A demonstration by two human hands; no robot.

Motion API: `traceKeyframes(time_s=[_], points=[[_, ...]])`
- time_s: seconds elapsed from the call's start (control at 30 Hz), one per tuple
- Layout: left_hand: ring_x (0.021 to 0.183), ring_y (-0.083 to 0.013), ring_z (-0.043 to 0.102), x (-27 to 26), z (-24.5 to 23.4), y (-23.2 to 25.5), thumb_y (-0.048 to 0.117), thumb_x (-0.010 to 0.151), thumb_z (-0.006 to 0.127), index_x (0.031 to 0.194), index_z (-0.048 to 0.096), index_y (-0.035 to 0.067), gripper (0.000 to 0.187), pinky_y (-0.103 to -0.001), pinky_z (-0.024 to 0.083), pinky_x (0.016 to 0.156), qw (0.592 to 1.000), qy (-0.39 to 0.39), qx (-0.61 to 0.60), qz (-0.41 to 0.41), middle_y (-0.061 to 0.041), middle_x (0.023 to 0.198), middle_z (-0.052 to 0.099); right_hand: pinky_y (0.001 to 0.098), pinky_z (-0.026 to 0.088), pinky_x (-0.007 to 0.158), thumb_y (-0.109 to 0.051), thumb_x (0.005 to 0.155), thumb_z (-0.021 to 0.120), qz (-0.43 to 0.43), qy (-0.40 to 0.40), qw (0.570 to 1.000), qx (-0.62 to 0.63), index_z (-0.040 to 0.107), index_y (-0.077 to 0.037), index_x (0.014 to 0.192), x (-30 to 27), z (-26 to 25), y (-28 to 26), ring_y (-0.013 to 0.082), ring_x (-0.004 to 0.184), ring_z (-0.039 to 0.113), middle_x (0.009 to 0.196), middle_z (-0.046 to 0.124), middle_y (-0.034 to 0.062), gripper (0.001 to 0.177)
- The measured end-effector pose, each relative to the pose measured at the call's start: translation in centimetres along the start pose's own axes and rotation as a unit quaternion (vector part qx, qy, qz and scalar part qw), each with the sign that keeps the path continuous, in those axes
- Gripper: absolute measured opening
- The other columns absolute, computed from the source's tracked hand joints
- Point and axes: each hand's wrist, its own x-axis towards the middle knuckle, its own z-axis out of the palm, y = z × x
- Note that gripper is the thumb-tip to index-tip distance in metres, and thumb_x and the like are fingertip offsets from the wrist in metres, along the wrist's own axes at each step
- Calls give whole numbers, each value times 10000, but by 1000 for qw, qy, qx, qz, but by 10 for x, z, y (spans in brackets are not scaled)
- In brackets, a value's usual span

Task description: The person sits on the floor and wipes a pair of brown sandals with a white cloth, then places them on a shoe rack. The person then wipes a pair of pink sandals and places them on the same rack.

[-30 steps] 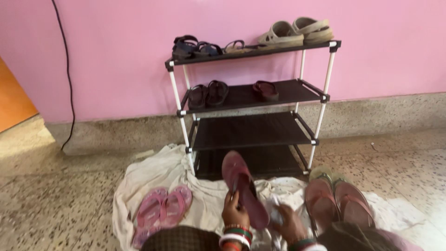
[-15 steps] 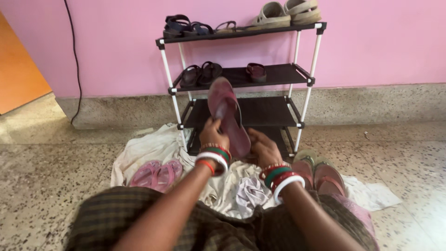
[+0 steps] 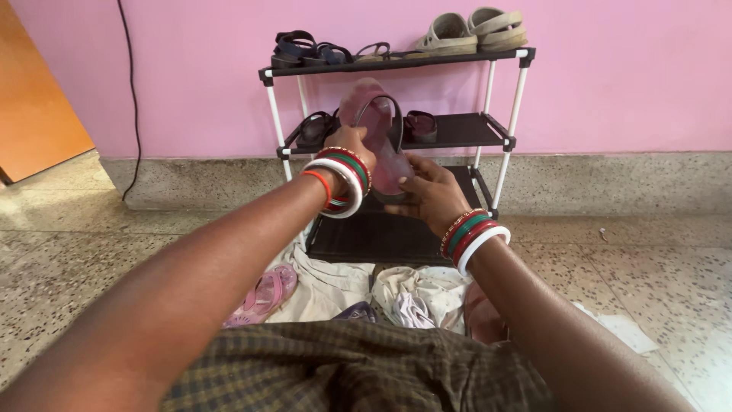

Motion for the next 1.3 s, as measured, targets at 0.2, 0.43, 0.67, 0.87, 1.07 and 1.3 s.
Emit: traceKeyframes(time_s=[0.2, 0.43, 0.67, 0.87, 1.07, 1.3], points=[[1446, -346, 409, -3, -27, -14, 72, 785, 681, 1466, 521, 81, 700, -380, 336, 1187, 997, -16, 64, 33, -207, 1567, 419, 473, 631, 888, -65, 962, 556, 22, -23, 999, 10, 434, -52, 1495, 13, 10, 0, 268, 1096, 698, 1327, 620, 125, 547], [1459, -335, 432, 9, -37, -32, 205, 723, 822, 1512, 469, 104, 869, -378, 346, 1199, 993, -53, 83, 59, -193, 1559, 449, 473, 623, 883, -58, 929, 593, 17, -53, 998, 32, 417, -63, 1501, 24, 10, -3, 281, 1110, 692, 1337, 616, 115, 599], [1496, -323, 382, 31, -11, -62, 195, 685, 863, 1529, 445, 90, 947, -362, 304, 1220, 991, -68, -2, 118, -207, 1611, 373, 441, 625, 881, -63, 909, 652, 27, -59, 998, 13, 455, -41, 1500, 27, -2, 10, 269, 1127, 694, 1345, 639, 141, 623], [1541, -327, 251, 59, 34, -78, 245, 665, 914, 1590, 274, 108, 1133, -398, 245, 1232, 978, -134, -78, 138, -198, 1672, 211, 449, 652, 858, -54, 886, 642, 67, 20, 997, -41, 446, -52, 1489, 58, -24, 15, 282, 1086, 724, 1336, 657, 129, 634], [1518, -342, 265, 53, 79, -73, 177, 625, 1005, 1562, -43, 45, 1412, -419, 257, 1218, 949, -54, -258, 172, -236, 1634, 213, 417, 639, 823, -38, 904, 630, 83, 78, 992, -60, 489, -44, 1476, 93, -51, 38, 243, 1028, 713, 1306, 674, 123, 589], [1256, -252, 638, 30, 111, -70, -17, 729, 799, 1601, 174, 76, 1077, -322, 582, 1004, 922, -44, -383, -21, -125, 1450, 550, 357, 583, 693, -25, 859, 677, 70, 135, 986, -67, 525, -61, 1435, 138, -43, 76, 227, 947, 723, 1208, 740, 87, 596]])
